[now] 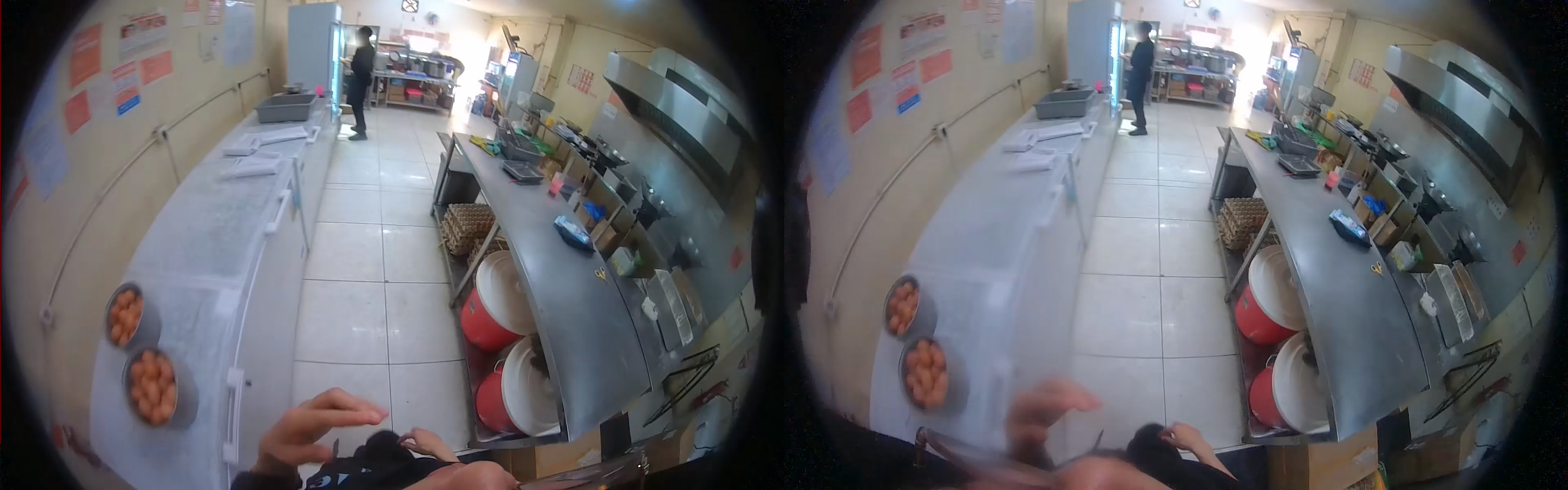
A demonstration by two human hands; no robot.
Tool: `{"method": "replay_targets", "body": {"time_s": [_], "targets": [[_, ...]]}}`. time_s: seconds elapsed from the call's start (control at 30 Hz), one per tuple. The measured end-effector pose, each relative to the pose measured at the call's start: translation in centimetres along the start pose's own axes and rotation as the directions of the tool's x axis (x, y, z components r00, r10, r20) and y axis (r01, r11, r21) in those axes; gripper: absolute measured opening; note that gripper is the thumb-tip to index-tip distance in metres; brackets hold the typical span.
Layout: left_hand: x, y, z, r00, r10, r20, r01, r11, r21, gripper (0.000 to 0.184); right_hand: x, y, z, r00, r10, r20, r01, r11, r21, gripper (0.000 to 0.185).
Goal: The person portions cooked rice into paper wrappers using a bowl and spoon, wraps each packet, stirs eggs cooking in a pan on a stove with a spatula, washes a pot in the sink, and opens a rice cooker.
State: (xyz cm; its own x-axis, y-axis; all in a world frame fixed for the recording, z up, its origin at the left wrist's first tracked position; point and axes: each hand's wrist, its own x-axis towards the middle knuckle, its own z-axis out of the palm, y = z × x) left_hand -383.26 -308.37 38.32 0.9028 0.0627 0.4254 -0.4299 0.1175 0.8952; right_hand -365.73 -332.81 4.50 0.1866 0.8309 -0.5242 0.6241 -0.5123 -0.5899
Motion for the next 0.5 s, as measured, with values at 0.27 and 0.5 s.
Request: {"method": "replay_targets", "body": {"time_s": [0.27,0.5], "targets": [[23.6,-3.4,-14.9,0.914,0.284,-0.289,-0.276,0.959,0.069,0.043,19.9,23.2,-4.7,0.879,0.477,0.016,-0.469,0.858,0.207,0.041],[45.8,-9.9,-27.1,0.737,0.328,-0.591,-0.636,0.632,-0.443,0.037,49.5,19.2,-41.9,0.943,-0.023,-0.332,0.006,0.999,-0.053,0.04]]}}
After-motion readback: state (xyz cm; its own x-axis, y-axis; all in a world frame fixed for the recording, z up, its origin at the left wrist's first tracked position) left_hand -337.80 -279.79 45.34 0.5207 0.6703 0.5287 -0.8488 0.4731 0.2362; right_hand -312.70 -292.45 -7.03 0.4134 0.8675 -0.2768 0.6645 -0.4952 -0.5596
